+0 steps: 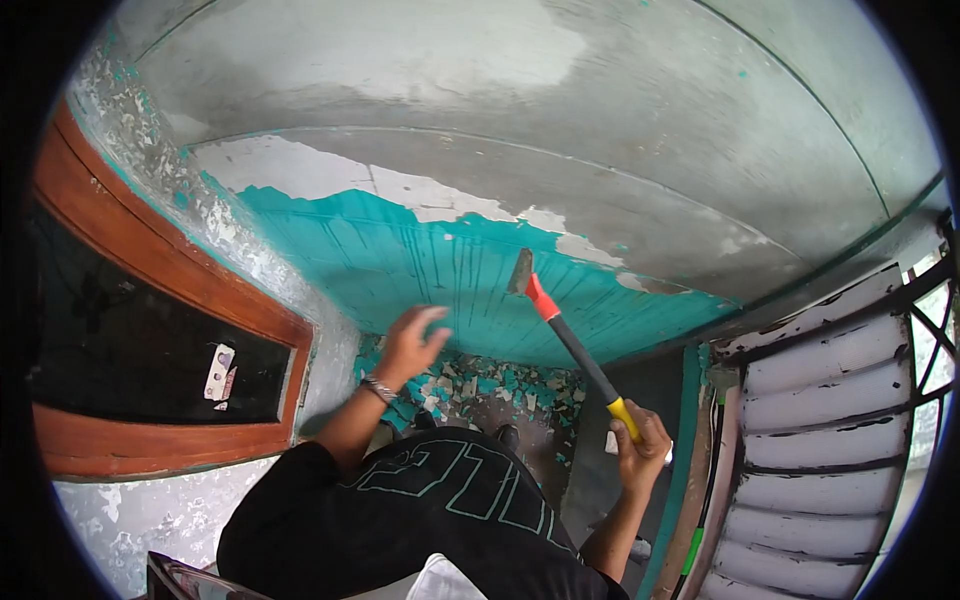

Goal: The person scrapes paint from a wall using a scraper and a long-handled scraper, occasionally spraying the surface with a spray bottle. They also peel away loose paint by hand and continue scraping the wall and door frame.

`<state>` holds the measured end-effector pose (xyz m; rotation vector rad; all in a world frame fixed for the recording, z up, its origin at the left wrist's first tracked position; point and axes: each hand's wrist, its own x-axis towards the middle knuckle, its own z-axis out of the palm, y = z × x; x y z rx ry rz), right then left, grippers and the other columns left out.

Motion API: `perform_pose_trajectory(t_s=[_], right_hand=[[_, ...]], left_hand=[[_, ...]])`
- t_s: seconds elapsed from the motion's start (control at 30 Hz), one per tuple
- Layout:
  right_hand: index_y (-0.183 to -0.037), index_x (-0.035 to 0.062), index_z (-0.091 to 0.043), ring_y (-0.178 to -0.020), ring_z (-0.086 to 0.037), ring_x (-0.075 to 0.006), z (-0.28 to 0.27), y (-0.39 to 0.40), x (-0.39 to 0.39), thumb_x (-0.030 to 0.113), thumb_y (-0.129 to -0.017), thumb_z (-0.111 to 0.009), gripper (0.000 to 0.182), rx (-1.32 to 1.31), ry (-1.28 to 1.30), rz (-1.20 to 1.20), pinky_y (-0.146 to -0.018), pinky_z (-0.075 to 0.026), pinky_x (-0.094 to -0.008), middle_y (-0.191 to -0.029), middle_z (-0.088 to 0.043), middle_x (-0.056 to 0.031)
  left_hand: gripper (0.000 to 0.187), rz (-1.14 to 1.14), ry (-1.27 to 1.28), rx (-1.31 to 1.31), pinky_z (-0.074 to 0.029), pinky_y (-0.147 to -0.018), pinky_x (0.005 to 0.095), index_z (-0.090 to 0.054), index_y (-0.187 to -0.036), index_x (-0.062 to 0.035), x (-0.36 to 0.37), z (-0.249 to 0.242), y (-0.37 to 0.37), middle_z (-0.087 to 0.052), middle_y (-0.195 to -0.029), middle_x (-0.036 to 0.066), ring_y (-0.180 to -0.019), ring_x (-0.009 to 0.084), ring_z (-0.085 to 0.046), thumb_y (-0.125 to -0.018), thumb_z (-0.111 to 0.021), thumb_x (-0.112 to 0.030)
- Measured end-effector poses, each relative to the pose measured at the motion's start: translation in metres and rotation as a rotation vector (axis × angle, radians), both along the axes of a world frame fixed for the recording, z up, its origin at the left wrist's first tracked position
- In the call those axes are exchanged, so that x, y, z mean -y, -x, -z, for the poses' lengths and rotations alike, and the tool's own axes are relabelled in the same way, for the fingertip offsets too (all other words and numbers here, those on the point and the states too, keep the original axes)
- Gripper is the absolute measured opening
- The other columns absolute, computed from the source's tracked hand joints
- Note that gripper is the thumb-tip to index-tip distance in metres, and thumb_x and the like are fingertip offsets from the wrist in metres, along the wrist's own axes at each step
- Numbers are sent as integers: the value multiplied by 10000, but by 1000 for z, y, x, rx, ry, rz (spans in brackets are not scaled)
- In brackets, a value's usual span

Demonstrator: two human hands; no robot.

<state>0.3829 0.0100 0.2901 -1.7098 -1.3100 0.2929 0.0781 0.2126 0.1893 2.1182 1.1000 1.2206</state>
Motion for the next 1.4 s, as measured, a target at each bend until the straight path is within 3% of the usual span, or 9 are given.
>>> perform_pose_trajectory(t_s=[0.07,0.13,0.23,0.3,0.33,0.4,0.43,0.67,1.4], right_hand=[[-1024,-43,-658,-758,-579,-153,-14,-20,4,49,-754,-728,294,80,-50,4,-671,-447,-252,-839,-620,-94],[-1013,-19,-670,-800,-618,-202,-33,-44,8,0,-706,-738,315,192,6,18,-711,-484,-290,-883,-644,-131],[-1014,-19,-668,-762,-615,-204,-66,-75,-1,2,-694,-738,328,308,-19,-38,-670,-478,-296,-879,-642,-132],[-1014,-20,-668,-759,-614,-205,-78,-88,-13,-2,-695,-735,327,298,-22,-72,-667,-478,-294,-882,-642,-134],[-1015,-20,-667,-755,-614,-205,-82,-93,-20,-6,-696,-732,326,279,-32,-97,-664,-477,-293,-885,-643,-136],[-1016,-21,-666,-752,-613,-202,-89,-99,-32,-13,-698,-728,325,317,-26,-127,-663,-477,-287,-896,-645,-139],[-1014,-23,-665,-753,-614,-204,-92,-103,-36,-16,-697,-728,324,346,-29,-136,-665,-478,-284,-900,-645,-141],[-1018,-26,-670,-810,-605,-170,-80,-153,-36,-31,-704,-728,320,211,-48,-141,-705,-487,-275,-930,-652,-131],[-971,-42,-659,-784,-595,-189,-48,-161,-44,59,-729,-757,280,105,-84,-162,-723,-467,-287,-901,-648,-137]], left_hand=[[389,223,-258,-31,-446,-888,407,-588,-1134,-104,10,-53,-62,-583,-1135,76,-1035,274,-568,-774,-694,-204],[449,430,-424,-14,-425,-916,420,-564,-1158,-109,19,-90,-119,-541,-1203,83,-1063,259,-549,-750,-712,-224],[506,472,-554,-34,-405,-942,443,-554,-1166,-101,21,-117,-185,-521,-1210,95,-1061,260,-540,-721,-730,-266],[426,445,-692,-127,-434,-881,411,-582,-1039,-90,12,-126,-214,-578,-1046,74,-959,241,-575,-709,-733,-315],[426,439,-693,-127,-434,-881,411,-582,-1039,-90,6,-126,-223,-578,-1046,74,-959,241,-575,-709,-733,-315],[364,501,-436,-290,-450,-788,375,-574,-883,-95,-8,-121,-238,-587,-844,39,-835,222,-596,-698,-730,-368],[352,453,-524,-201,-445,-694,354,-531,-766,-109,-15,-119,-243,-558,-713,13,-737,202,-600,-704,-717,-401],[366,492,-572,-171,-438,-646,343,-517,-733,-125,-17,-123,-283,-535,-691,6,-698,187,-597,-707,-695,-445],[328,465,-672,-250,-436,-593,296,-517,-700,-144,-26,-104,-286,-506,-647,-16,-643,149,-585,-708,-685,-426]])
